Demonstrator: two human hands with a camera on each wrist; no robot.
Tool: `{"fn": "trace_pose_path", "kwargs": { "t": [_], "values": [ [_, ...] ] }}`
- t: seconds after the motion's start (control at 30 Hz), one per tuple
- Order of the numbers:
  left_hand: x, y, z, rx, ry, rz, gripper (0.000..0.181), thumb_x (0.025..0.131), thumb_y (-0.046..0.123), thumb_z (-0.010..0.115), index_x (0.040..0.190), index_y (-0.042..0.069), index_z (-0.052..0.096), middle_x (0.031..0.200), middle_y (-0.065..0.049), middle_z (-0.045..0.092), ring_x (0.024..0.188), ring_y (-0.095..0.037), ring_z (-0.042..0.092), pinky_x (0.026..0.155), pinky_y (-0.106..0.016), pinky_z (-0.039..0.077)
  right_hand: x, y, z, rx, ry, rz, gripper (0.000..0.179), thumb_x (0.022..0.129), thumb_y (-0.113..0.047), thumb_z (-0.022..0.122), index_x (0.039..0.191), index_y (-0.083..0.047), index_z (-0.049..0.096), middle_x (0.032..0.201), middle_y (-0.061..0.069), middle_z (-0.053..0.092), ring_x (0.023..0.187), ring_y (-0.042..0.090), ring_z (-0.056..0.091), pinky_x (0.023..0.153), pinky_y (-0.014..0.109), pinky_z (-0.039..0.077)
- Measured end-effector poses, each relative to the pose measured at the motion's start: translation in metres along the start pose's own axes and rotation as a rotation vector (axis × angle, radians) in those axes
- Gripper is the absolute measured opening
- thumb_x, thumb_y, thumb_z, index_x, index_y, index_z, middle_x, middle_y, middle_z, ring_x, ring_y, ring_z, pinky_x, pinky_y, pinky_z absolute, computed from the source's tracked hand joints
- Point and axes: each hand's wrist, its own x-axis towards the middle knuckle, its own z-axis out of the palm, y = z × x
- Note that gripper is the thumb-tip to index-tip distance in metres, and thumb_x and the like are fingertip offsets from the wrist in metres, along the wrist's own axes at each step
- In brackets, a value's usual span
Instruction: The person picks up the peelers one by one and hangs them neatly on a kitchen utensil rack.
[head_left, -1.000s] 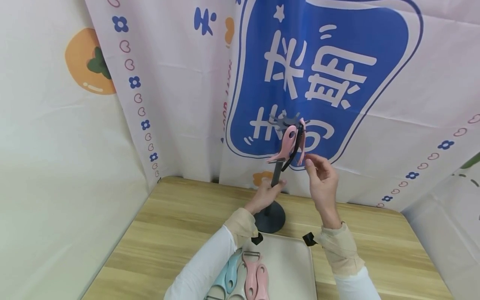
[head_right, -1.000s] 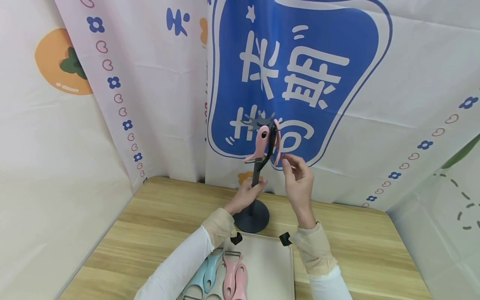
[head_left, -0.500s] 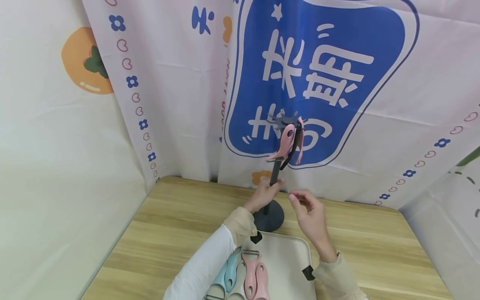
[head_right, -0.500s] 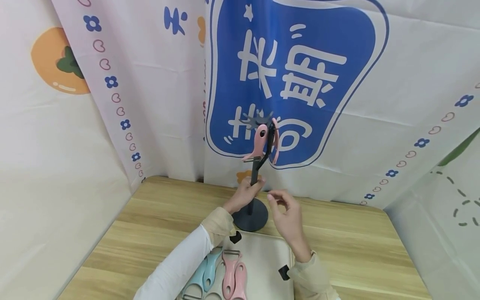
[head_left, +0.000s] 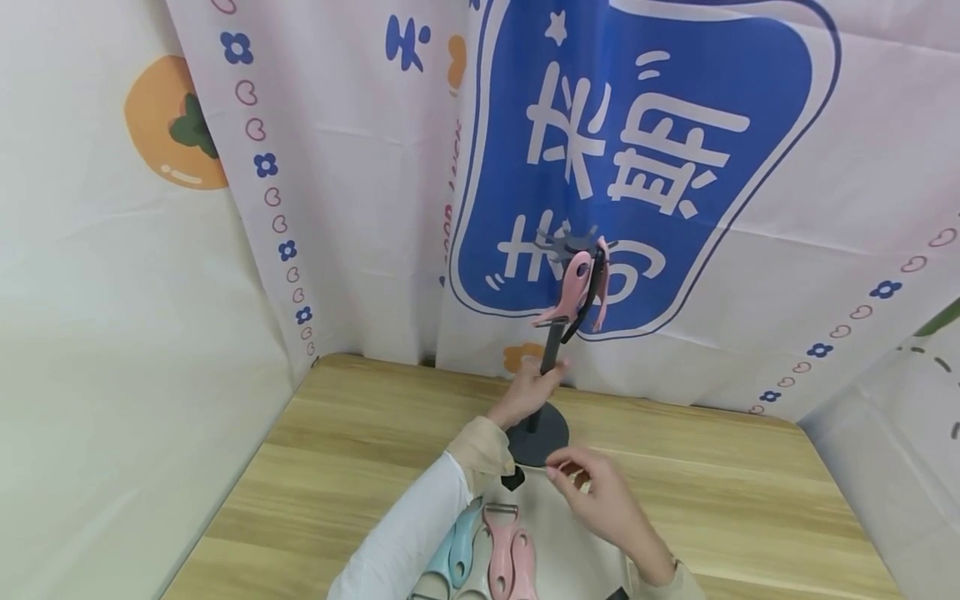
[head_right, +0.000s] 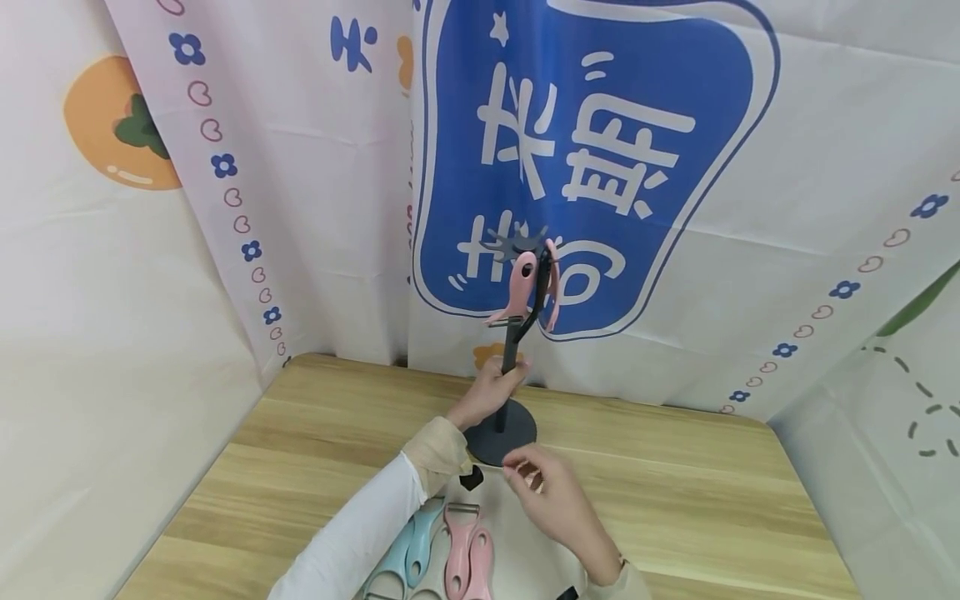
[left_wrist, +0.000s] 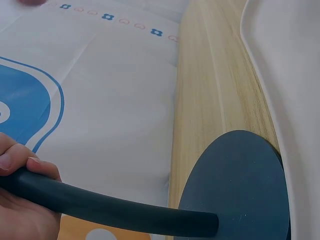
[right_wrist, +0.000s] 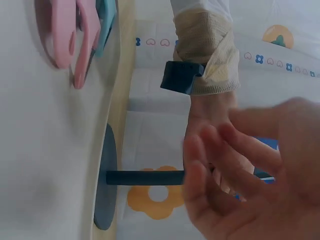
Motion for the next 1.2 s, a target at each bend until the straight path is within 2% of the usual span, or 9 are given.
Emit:
{"fn": "trace_pose_path", "kwargs": {
  "t": [0.07, 0.17, 0.3, 0.4, 0.6, 0.87, 1.03, 1.2],
  "values": [
    [0.0, -0.001, 0.0, -0.002, 0.006, -0.002, 0.062, 0.111, 0.046, 0.056, 0.058, 0.016, 0.043, 0.053, 0.009, 0.034, 0.046, -0.009, 0.026, 0.049, -0.027, 0.022, -0.005, 0.0, 0.003, -0.031, -0.112, 0.014, 0.006, 0.102, -0.015, 0.075, 0.105, -0.02, 0.076, 0.098, -0.004, 0.076, 0.084, 0.003, 0.068, 0.067, 0.024, 0.056],
    [0.0, -0.002, 0.0, -0.005, 0.012, 0.001, 0.062, 0.111, 0.045, 0.057, 0.058, 0.017, 0.043, 0.052, 0.009, 0.034, 0.046, -0.009, 0.026, 0.048, -0.026, 0.021, -0.012, -0.001, 0.009, -0.054, -0.237, 0.031, 0.004, 0.101, -0.017, 0.076, 0.104, -0.014, 0.075, 0.098, -0.003, 0.075, 0.083, 0.003, 0.069, 0.068, 0.024, 0.057],
    [0.001, -0.001, 0.0, -0.001, 0.011, 0.005, 0.06, 0.112, 0.042, 0.056, 0.059, 0.017, 0.043, 0.053, 0.008, 0.035, 0.046, -0.009, 0.027, 0.048, -0.026, 0.022, -0.019, -0.003, 0.018, -0.051, -0.352, 0.096, 0.012, 0.096, -0.018, 0.08, 0.098, -0.009, 0.073, 0.089, -0.004, 0.072, 0.075, 0.001, 0.066, 0.067, 0.023, 0.056],
    [0.001, -0.001, 0.0, 0.0, 0.004, 0.002, 0.06, 0.112, 0.043, 0.056, 0.059, 0.016, 0.043, 0.053, 0.008, 0.035, 0.046, -0.009, 0.027, 0.049, -0.026, 0.022, -0.026, -0.004, 0.025, -0.059, -0.406, 0.123, 0.015, 0.093, -0.02, 0.083, 0.092, -0.012, 0.07, 0.081, -0.01, 0.068, 0.068, -0.002, 0.06, 0.064, 0.022, 0.052],
    [0.0, -0.002, 0.0, -0.015, -0.011, -0.007, 0.059, 0.111, 0.045, 0.055, 0.061, 0.016, 0.044, 0.054, 0.008, 0.035, 0.048, -0.009, 0.026, 0.049, -0.026, 0.023, -0.038, -0.003, 0.038, -0.105, -0.431, 0.139, 0.02, 0.087, -0.023, 0.085, 0.084, -0.019, 0.065, 0.073, -0.017, 0.06, 0.065, -0.003, 0.051, 0.061, 0.022, 0.045],
    [0.0, -0.002, 0.0, -0.021, -0.007, -0.019, 0.057, 0.112, 0.041, 0.056, 0.062, 0.016, 0.045, 0.055, 0.007, 0.036, 0.049, -0.009, 0.027, 0.05, -0.027, 0.023, -0.044, -0.005, 0.047, -0.114, -0.438, 0.2, 0.026, 0.087, -0.03, 0.087, 0.082, -0.021, 0.063, 0.068, -0.015, 0.054, 0.06, 0.0, 0.048, 0.055, 0.024, 0.041],
    [0.002, -0.003, 0.0, -0.016, -0.005, -0.035, 0.057, 0.111, 0.044, 0.057, 0.063, 0.015, 0.046, 0.055, 0.007, 0.036, 0.049, -0.009, 0.027, 0.05, -0.027, 0.022, -0.044, -0.009, 0.048, -0.118, -0.434, 0.24, 0.023, 0.086, -0.024, 0.083, 0.078, -0.021, 0.061, 0.065, -0.014, 0.051, 0.056, 0.002, 0.046, 0.052, 0.024, 0.038],
    [0.003, -0.002, 0.001, -0.031, -0.013, -0.019, 0.051, 0.112, 0.039, 0.056, 0.068, 0.015, 0.048, 0.056, 0.007, 0.037, 0.05, -0.011, 0.028, 0.052, -0.027, 0.024, -0.046, -0.012, 0.049, -0.139, -0.427, 0.28, 0.023, 0.084, -0.02, 0.078, 0.074, -0.021, 0.057, 0.062, -0.013, 0.048, 0.054, 0.004, 0.044, 0.05, 0.025, 0.034]
  ]
}}
